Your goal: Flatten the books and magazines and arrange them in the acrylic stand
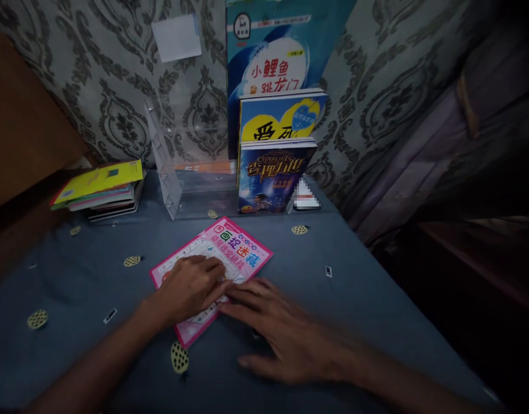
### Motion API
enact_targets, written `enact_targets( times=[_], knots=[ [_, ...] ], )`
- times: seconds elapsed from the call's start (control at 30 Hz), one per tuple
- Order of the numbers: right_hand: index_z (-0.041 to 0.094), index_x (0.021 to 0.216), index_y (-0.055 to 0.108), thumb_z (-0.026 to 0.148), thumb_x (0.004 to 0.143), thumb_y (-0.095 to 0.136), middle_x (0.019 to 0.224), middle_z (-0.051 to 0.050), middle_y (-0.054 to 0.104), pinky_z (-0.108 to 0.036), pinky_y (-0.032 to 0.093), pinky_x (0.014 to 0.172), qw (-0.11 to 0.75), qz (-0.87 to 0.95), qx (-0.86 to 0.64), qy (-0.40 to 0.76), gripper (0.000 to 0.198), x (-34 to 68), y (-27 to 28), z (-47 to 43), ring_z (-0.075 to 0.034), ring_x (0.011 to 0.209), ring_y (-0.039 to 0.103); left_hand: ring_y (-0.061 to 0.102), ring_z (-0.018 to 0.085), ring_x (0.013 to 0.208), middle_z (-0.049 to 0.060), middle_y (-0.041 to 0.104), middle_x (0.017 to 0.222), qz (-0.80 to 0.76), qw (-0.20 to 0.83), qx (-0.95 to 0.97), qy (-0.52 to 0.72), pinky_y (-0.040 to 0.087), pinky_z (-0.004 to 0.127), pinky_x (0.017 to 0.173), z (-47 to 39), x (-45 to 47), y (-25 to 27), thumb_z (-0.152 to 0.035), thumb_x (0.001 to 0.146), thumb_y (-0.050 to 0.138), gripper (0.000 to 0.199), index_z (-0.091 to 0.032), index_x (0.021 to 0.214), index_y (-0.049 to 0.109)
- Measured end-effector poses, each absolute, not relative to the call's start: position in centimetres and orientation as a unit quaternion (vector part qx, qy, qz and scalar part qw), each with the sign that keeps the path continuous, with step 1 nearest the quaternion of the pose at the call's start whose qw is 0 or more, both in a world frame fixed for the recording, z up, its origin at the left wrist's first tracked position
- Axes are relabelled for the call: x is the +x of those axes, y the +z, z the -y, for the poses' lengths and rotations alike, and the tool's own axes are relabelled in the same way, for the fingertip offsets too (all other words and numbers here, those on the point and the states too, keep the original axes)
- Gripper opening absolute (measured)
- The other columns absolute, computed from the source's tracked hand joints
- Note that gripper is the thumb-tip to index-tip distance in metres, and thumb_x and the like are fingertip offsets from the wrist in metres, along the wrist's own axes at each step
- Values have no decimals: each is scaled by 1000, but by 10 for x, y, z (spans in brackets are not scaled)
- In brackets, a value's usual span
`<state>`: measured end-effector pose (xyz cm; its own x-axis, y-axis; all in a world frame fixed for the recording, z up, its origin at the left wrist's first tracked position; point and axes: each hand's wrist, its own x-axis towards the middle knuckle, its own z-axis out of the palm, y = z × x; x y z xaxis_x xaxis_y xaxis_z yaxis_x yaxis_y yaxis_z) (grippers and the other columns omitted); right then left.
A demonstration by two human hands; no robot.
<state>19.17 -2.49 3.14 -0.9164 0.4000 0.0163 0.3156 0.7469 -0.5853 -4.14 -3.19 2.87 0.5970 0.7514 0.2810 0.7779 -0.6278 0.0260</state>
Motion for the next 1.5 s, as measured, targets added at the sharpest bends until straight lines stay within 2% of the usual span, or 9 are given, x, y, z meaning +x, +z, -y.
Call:
enact_targets(
  times=[0.23,0.33,0.43,0.53,0.63,0.77,1.0,1.2,1.5],
  knots=[
    [20,150,49,51,88,66,157,-16,44,-51,29,121,65,943,-118,303,71,166,34,31,-32,148,35,69,18,75,5,71,84,440,50,-886,-138,54,29,71,28,-47,31,-34,104,47,30,-16,94,69],
    [18,147,52,47,89,66,154,-17,48,-49,30,122,70,947,-99,298,66,162,37,27,-30,148,35,69,18,74,6,71,86,442,52,-885,-133,53,29,68,26,-49,31,-35,104,46,31,-16,95,69],
    [16,140,59,41,92,64,144,-15,59,-44,37,118,90,939,-79,323,54,162,37,16,-27,141,47,69,20,77,7,71,89,439,54,-886,-135,53,30,65,26,-50,29,-32,103,47,28,-16,96,69],
    [19,127,68,30,96,57,122,-9,74,-38,51,103,149,914,-105,362,35,166,34,-5,-21,116,67,68,20,80,7,70,91,426,63,-893,-135,53,31,66,27,-50,26,-28,102,49,23,-15,96,67],
    [18,118,72,28,99,49,109,-9,77,-39,56,92,214,897,-193,336,31,171,28,-37,-20,99,72,67,21,80,6,68,89,425,73,-894,-124,53,32,66,27,-49,23,-28,102,49,22,-15,95,65],
    [15,128,66,27,99,47,123,-15,71,-53,50,102,235,904,-277,224,36,180,10,-81,-27,116,65,66,22,81,7,67,91,430,79,-893,-106,55,34,68,27,-46,24,-31,104,45,26,-15,94,63],
    [16,134,60,25,102,39,136,-15,64,-54,45,110,260,904,-266,210,40,191,-19,-106,-25,129,58,65,22,84,7,67,93,433,85,-893,-85,55,34,70,28,-44,25,-30,103,47,22,-15,95,61],
    [20,134,60,24,102,42,135,-13,65,-52,47,111,281,902,-252,209,38,193,-25,-107,-25,129,59,65,23,87,7,68,97,447,88,-888,-58,55,35,72,29,-42,24,-31,102,50,18,-17,94,60],
    [20,130,63,18,99,44,130,-13,68,-53,50,106,300,900,-244,202,37,192,-23,-104,-25,124,61,64,23,87,7,67,98,451,92,-886,-55,54,34,71,30,-41,24,-30,102,50,18,-17,95,59]
  ],
)
